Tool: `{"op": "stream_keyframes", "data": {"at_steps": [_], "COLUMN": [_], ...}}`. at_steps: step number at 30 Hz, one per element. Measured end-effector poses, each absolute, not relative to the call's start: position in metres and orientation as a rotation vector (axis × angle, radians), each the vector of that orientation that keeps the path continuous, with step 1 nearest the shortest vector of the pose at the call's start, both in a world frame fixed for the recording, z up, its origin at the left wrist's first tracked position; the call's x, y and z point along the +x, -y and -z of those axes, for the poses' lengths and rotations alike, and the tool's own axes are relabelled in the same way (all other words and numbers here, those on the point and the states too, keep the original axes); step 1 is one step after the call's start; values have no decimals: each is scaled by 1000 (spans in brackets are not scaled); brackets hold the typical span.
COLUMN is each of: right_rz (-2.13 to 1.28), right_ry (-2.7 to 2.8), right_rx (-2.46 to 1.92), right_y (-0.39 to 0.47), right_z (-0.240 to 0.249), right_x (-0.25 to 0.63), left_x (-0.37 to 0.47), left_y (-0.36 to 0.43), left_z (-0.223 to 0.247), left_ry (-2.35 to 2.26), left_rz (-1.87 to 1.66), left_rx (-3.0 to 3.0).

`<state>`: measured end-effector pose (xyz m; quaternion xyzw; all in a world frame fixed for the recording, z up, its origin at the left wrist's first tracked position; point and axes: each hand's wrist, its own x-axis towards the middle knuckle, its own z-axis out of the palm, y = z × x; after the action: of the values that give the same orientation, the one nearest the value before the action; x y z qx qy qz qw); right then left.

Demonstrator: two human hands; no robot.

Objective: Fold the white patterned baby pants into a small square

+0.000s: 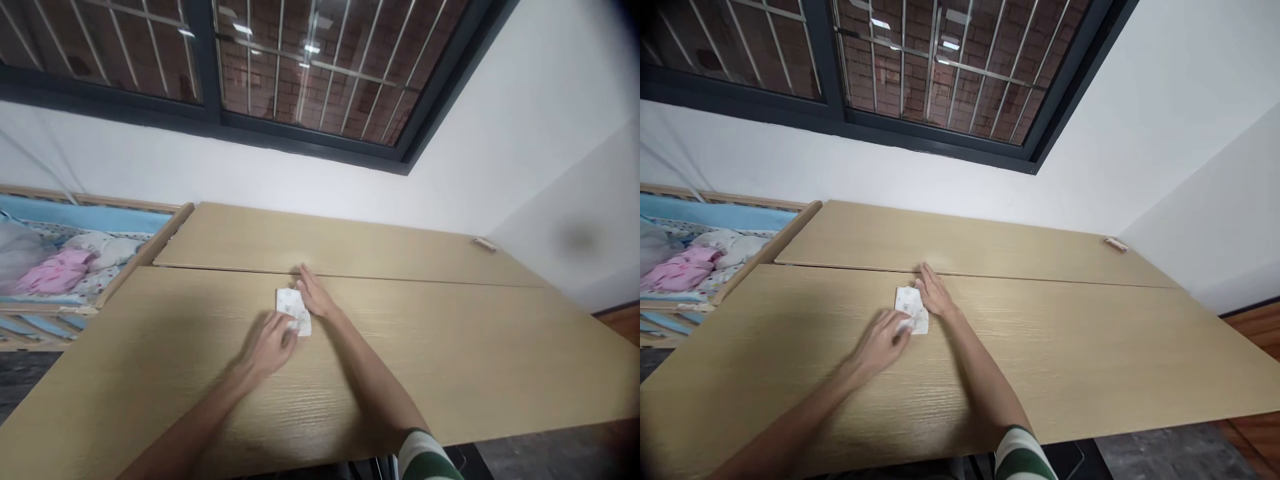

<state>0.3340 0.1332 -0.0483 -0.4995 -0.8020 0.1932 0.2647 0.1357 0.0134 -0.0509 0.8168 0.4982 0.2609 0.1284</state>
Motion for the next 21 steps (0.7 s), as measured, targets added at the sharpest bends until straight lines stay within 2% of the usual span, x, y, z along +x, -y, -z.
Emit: {"op": "stream_keyframes", "data": {"at_steps": [5, 10, 14, 21], "right_rz": [-517, -688, -801, -1232], "right_ry": [1907, 1890, 1901, 2081], "right_rx": [-1419, -1397, -1357, -1106], "right_y": [-113, -89, -61, 8], "right_z": [48, 46, 37, 8], "right_x": [333, 332, 320, 254], "left_x": [115, 120, 111, 15], "left_y": [-38, -43, -40, 45], "left_z": [53, 54, 37, 1], "left_ry": [-1807, -1630, -1427, -1443], "left_rz": [-725, -621, -528, -411], "left_rx": [2173, 2210, 2197, 2026]}}
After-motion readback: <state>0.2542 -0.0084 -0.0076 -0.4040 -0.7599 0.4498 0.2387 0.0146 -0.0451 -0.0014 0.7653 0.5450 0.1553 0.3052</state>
